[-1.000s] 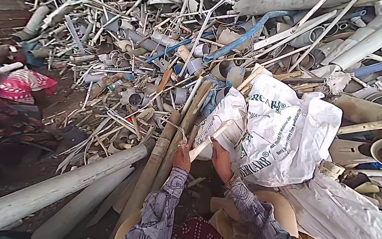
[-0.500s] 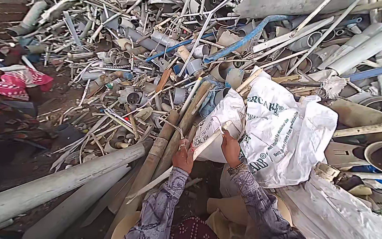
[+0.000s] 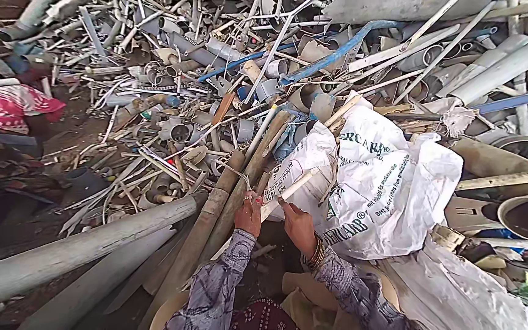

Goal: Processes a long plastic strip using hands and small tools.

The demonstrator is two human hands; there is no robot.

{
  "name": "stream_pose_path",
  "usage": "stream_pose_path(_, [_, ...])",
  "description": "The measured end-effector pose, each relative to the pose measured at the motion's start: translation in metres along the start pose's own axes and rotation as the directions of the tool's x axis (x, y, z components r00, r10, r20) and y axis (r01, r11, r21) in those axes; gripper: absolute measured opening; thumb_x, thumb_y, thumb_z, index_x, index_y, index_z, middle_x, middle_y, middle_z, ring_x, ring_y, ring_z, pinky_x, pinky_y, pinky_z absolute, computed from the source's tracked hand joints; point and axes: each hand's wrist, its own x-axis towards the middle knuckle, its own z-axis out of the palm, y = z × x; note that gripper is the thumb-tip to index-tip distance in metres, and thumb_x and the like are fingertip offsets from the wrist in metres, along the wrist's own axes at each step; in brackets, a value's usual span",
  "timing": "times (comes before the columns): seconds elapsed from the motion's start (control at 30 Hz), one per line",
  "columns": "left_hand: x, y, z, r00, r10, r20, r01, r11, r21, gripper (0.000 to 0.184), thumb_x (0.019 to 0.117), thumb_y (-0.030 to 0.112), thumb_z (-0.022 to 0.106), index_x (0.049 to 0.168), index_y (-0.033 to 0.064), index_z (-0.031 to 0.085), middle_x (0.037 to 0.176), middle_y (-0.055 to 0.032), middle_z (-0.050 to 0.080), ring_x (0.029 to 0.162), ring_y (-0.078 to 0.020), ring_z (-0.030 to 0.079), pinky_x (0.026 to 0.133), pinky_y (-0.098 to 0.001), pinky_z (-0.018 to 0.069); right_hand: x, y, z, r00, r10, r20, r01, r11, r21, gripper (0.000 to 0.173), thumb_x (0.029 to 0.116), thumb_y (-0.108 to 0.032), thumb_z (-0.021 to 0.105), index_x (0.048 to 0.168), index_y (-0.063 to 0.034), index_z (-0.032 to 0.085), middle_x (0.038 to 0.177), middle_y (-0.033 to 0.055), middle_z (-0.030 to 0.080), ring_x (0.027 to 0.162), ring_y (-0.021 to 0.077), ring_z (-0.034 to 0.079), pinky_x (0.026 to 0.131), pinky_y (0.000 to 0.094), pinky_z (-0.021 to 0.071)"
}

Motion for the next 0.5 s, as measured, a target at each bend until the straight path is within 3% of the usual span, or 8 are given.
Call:
stream_pose_path(0.1, [-0.001, 0.002, 0.000, 1.000, -0.025, -0.003, 0.025, 0.999, -0.043, 0.051, 0.1118, 0.023, 0.027, 0.143, -0.0140, 0.042, 0.126, -0.0378, 0.059, 0.124, -0.0489, 0.056, 0.106, -0.0584, 0.0399, 0.020, 0.021, -0.007, 0.934, 0.345, 0.092, -0.343, 0.939, -0.034, 0.037, 0.1022, -0.001, 0.046, 0.134, 0.0030, 0.064, 0.092, 0.0289, 0.073, 0.075, 0.0505, 0.070, 0.065, 0.0619, 0.0524])
stream_pose_path(0.13, [-0.001, 0.002, 0.000, 1.000, -0.021, -0.023, 0.019, 0.997, -0.081, 0.051, 0.1115, 0.022, 0.026, 0.142, -0.0145, 0.044, 0.127, -0.0381, 0.058, 0.125, -0.0483, 0.056, 0.106, -0.0577, 0.0395, 0.023, 0.019, -0.009, 0.910, 0.397, 0.117, -0.396, 0.918, -0.034, 0.038, 0.1039, -0.003, 0.044, 0.137, 0.0020, 0.062, 0.096, 0.0294, 0.073, 0.080, 0.0513, 0.071, 0.069, 0.0627, 0.0522])
stream_pose_path(0.17, [0.000, 0.001, 0.000, 0.999, -0.029, -0.033, 0.024, 0.992, -0.124, 0.051, 0.1117, 0.021, 0.025, 0.142, -0.0147, 0.045, 0.131, -0.0380, 0.056, 0.128, -0.0471, 0.054, 0.109, -0.0562, 0.0380, 0.021, 0.010, -0.008, 0.927, 0.360, 0.107, -0.362, 0.932, -0.009, 0.038, 0.1020, 0.000, 0.046, 0.136, 0.0024, 0.063, 0.094, 0.0291, 0.073, 0.077, 0.0502, 0.071, 0.067, 0.0620, 0.0527])
stream_pose_path(0.27, [0.005, -0.003, 0.000, 0.996, -0.073, -0.056, 0.056, 0.965, -0.258, 0.052, 0.1116, 0.022, 0.022, 0.138, -0.0161, 0.047, 0.134, -0.0382, 0.054, 0.130, -0.0439, 0.051, 0.111, -0.0529, 0.0360, -0.006, -0.030, 0.002, 1.000, -0.025, 0.006, 0.025, 0.995, 0.100, 0.037, 0.0826, 0.007, 0.058, 0.115, 0.0037, 0.075, 0.075, 0.0208, 0.071, 0.054, 0.0368, 0.067, 0.045, 0.0491, 0.0508])
stream_pose_path(0.33, [0.007, -0.003, -0.005, 0.991, -0.114, -0.069, 0.089, 0.951, -0.296, 0.053, 0.1123, 0.023, 0.022, 0.135, -0.0160, 0.049, 0.131, -0.0383, 0.055, 0.126, -0.0425, 0.053, 0.107, -0.0517, 0.0383, -0.008, -0.036, 0.006, 0.995, -0.102, -0.004, 0.102, 0.989, 0.112, 0.037, 0.0814, 0.005, 0.058, 0.114, 0.0021, 0.076, 0.074, 0.0183, 0.070, 0.051, 0.0335, 0.066, 0.042, 0.0457, 0.0491])
stream_pose_path(0.4, [0.006, -0.002, -0.014, 0.984, -0.179, -0.010, 0.168, 0.938, -0.302, 0.054, 0.1135, 0.024, 0.020, 0.138, -0.0149, 0.048, 0.136, -0.0385, 0.051, 0.129, -0.0433, 0.051, 0.108, -0.0527, 0.0365, 0.009, -0.014, 0.005, 0.994, 0.102, 0.044, -0.105, 0.992, 0.068, 0.036, 0.0920, 0.004, 0.054, 0.123, 0.0042, 0.072, 0.081, 0.0243, 0.073, 0.060, 0.0431, 0.069, 0.051, 0.0554, 0.0522])
stream_pose_path(0.43, [0.006, -0.002, -0.018, 0.980, -0.200, 0.020, 0.197, 0.936, -0.293, 0.054, 0.1138, 0.025, 0.020, 0.139, -0.0139, 0.047, 0.138, -0.0376, 0.050, 0.131, -0.0429, 0.049, 0.109, -0.0526, 0.0356, 0.023, 0.002, 0.001, 0.958, 0.263, 0.110, -0.268, 0.963, 0.035, 0.037, 0.0991, 0.001, 0.049, 0.132, 0.0033, 0.067, 0.088, 0.0273, 0.073, 0.072, 0.0483, 0.071, 0.062, 0.0610, 0.0530])
stream_pose_path(0.5, [0.005, -0.002, -0.023, 0.973, -0.220, 0.068, 0.230, 0.938, -0.261, 0.054, 0.1140, 0.026, 0.020, 0.139, -0.0125, 0.047, 0.139, -0.0367, 0.050, 0.131, -0.0425, 0.049, 0.108, -0.0528, 0.0360, 0.052, 0.031, -0.009, 0.818, 0.526, 0.233, -0.525, 0.848, -0.070, 0.040, 0.1084, -0.010, 0.041, 0.145, -0.0030, 0.056, 0.099, 0.0286, 0.073, 0.092, 0.0495, 0.070, 0.081, 0.0625, 0.0514])
